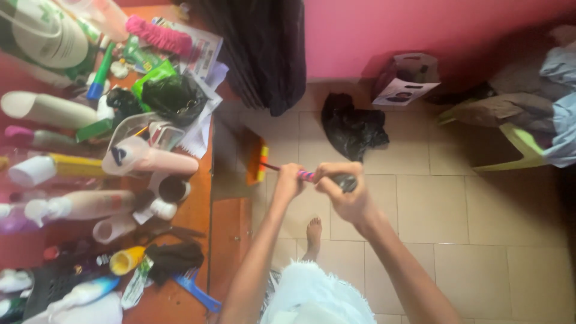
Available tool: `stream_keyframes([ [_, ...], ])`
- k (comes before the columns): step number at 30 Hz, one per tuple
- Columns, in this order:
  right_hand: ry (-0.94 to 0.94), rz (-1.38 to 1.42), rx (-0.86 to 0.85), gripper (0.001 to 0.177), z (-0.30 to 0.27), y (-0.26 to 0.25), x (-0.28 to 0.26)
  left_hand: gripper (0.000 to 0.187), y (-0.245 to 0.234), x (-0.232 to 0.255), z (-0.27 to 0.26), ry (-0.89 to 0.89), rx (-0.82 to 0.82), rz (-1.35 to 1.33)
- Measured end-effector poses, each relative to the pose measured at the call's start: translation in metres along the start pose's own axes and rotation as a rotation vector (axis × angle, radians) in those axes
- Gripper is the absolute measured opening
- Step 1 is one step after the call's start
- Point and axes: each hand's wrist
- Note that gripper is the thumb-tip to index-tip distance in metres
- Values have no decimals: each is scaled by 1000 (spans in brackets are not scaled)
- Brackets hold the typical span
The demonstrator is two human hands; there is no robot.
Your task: Assembling a broom by screwing the handle into the broom head.
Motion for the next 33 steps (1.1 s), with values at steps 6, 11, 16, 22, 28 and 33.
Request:
stream_keyframes([
  [6,-18,75,319,12,-8,-41,-38,8,5,97,22,133,-163,18],
  [11,-422,287,279,23,-35,-53,-60,14,-39,154,13,203,-190,-92],
  [16,-516,325,433,17,-17,-23,-45,24,-41,107,40,228,-151,-172],
  [22,-384,68,534,5,10,32,27,22,-35,23,73,200,-132,-103],
  [28,-269,-70,599,7,-26,9,-7,17,8,47,47,245,-375,-47],
  [33,-99,-40,686,18,-82,-27,-44,21,50,128,-14,322,-479,-91],
])
Point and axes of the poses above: each hand's wrist, its own z-axis towards the middle knuckle, its own y-axis out of the palm, x = y × z, and after that the axes turned 1 degree about x, right-handed
